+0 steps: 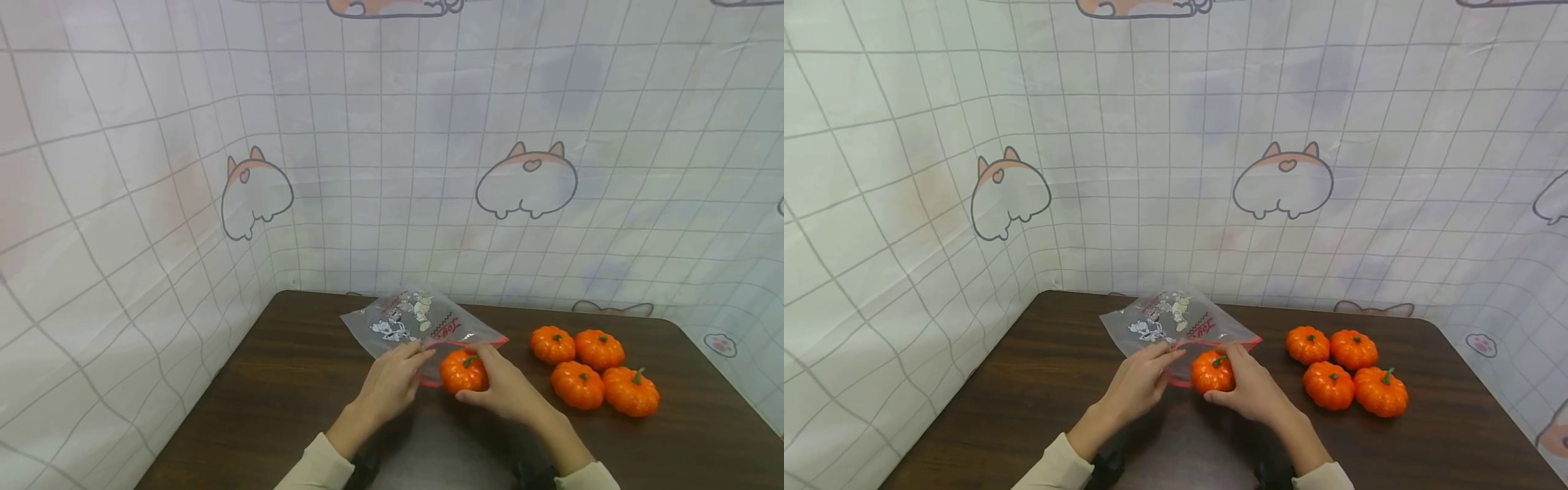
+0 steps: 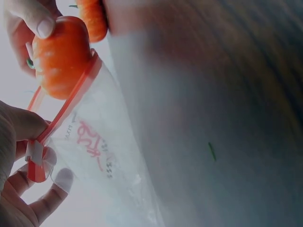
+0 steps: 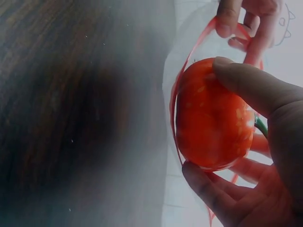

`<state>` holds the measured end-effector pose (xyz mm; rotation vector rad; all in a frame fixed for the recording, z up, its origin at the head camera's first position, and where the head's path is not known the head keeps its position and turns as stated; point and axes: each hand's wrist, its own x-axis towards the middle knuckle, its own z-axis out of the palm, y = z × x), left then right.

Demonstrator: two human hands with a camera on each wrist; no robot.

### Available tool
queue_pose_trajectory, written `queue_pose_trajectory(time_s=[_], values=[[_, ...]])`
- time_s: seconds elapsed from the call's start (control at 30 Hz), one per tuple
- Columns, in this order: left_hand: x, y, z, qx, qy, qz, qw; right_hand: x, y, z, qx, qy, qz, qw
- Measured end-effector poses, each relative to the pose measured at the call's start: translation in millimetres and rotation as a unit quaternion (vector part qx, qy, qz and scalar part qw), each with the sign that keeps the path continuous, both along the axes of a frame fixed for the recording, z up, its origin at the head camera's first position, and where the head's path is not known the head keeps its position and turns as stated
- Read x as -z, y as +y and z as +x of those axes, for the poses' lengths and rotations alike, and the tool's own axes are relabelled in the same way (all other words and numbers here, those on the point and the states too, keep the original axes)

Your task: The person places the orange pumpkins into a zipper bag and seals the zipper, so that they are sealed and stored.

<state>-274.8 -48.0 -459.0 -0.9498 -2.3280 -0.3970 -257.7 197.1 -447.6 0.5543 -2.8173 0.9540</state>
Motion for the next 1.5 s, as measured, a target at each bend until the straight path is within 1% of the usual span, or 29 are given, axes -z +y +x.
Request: queue_pose_trajectory(time_s=[0.1, 0.27, 0.5, 0.63, 0.77, 0.9, 1.0, 1.17, 1.4, 1.5], values=[[0.2, 1, 0.9, -0.003, -0.004, -0.008, 1.0000, 1.4, -2, -0.1, 0.001, -0.004, 0.002, 1.000], [0.0, 3, 2.5, 0.007, -0.003, -0.006, 1.0000, 5.9, -4, -0.8, 0.003, -0.005, 0.001, 1.000], [2.2, 5, 3.7, 0.011, -0.003, -0.008, 0.9999, 9.2, -6, -1.6, 0.013, 0.011, 0.003, 1.000], [4.5, 7, 3.6, 0.002, -0.005, -0.019, 0.9998, 10.0, -7, -1.7, 0.029, 0.021, 0.016, 0.999], [5.3, 7, 5.2, -0.018, -0.012, -0.034, 0.9992, 12.0, -7, -2.0, 0.051, 0.027, 0.038, 0.998], [4.1, 7, 7.7, -0.035, -0.034, -0.047, 0.9977, 15.7, -7, -3.5, 0.065, 0.021, 0.050, 0.996], [3.6, 8, 8.5, -0.038, -0.055, -0.049, 0.9965, 17.9, -7, -4.5, 0.067, 0.011, 0.047, 0.997], [3.3, 7, 8.8, -0.034, -0.075, -0.042, 0.9957, 19.3, -8, -4.9, 0.067, -0.003, 0.036, 0.997], [4.6, 8, 7.8, -0.016, -0.078, -0.030, 0.9964, 19.0, -11, -3.4, 0.062, 0.001, 0.017, 0.998], [4.7, 9, 7.8, -0.009, -0.077, -0.024, 0.9967, 19.6, -13, -3.1, 0.068, 0.005, 0.011, 0.998]])
